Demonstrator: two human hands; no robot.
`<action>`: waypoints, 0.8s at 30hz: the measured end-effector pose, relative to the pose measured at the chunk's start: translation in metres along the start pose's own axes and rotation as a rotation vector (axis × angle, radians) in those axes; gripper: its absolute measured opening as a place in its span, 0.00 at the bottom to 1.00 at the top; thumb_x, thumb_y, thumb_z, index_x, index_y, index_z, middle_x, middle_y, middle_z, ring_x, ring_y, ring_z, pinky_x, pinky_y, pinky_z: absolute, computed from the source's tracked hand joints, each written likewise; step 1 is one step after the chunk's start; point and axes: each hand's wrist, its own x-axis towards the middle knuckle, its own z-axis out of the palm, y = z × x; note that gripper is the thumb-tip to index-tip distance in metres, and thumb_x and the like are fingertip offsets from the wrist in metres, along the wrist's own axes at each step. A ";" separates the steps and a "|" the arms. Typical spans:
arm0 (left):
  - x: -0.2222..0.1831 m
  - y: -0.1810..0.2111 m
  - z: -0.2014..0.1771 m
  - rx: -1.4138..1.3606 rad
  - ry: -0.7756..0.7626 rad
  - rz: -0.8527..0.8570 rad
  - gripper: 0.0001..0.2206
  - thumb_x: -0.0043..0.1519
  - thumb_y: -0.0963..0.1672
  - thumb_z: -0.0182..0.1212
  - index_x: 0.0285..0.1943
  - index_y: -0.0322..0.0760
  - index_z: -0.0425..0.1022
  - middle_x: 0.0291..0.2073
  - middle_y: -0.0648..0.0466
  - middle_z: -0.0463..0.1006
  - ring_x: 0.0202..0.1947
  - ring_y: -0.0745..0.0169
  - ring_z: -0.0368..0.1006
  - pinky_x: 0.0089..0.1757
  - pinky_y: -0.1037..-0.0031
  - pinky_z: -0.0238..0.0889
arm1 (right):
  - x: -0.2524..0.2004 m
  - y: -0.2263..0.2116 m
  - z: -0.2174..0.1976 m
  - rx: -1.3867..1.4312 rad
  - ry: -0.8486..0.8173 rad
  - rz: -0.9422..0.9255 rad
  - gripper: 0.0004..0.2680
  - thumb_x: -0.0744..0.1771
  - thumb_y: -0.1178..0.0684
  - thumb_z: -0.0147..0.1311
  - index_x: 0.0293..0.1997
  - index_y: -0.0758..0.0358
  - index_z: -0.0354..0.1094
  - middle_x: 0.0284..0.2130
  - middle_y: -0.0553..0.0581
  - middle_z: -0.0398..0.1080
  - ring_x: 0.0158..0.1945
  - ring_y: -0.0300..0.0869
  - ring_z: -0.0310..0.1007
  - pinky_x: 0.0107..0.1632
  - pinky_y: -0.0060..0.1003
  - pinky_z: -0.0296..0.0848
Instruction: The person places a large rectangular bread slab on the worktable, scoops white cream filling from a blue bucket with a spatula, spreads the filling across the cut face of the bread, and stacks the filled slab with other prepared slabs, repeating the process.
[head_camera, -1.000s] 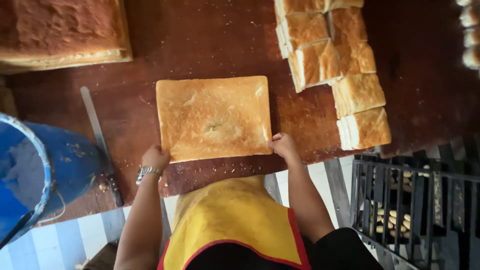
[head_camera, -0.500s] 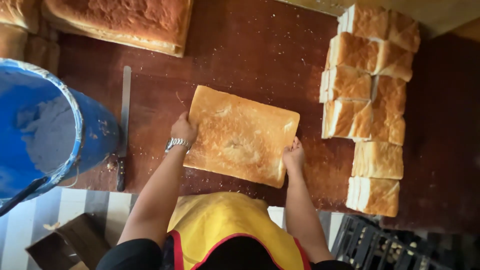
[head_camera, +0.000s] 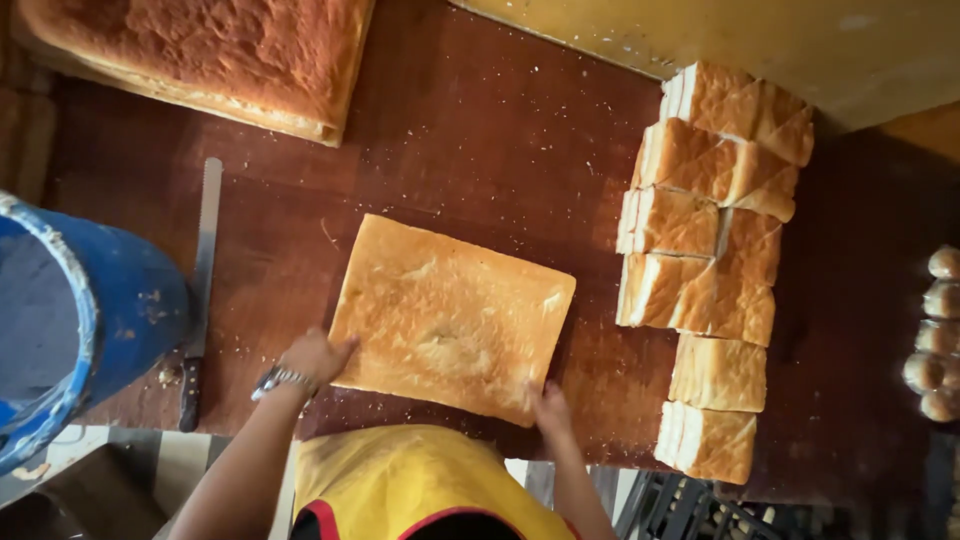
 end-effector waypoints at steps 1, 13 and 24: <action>-0.014 -0.002 -0.002 0.019 -0.099 -0.048 0.38 0.60 0.64 0.54 0.61 0.28 0.70 0.55 0.30 0.76 0.57 0.32 0.73 0.55 0.52 0.67 | -0.017 -0.005 -0.005 0.048 -0.143 0.167 0.15 0.67 0.45 0.58 0.52 0.68 0.68 0.41 0.62 0.75 0.41 0.44 0.73 0.42 0.41 0.74; 0.066 -0.015 0.047 -0.743 -0.083 0.064 0.21 0.61 0.52 0.63 0.49 0.27 0.79 0.32 0.50 0.85 0.26 0.62 0.79 0.30 0.68 0.74 | 0.031 -0.065 0.011 0.662 -0.005 0.093 0.14 0.70 0.50 0.59 0.53 0.70 0.64 0.44 0.63 0.73 0.43 0.50 0.75 0.40 0.49 0.82; 0.209 0.179 -0.085 -1.199 -0.031 0.264 0.15 0.60 0.38 0.63 0.56 0.27 0.76 0.31 0.47 0.81 0.23 0.65 0.73 0.25 0.75 0.67 | 0.254 -0.243 -0.011 1.027 -0.081 0.099 0.12 0.66 0.53 0.60 0.54 0.60 0.69 0.48 0.55 0.75 0.48 0.46 0.77 0.47 0.42 0.81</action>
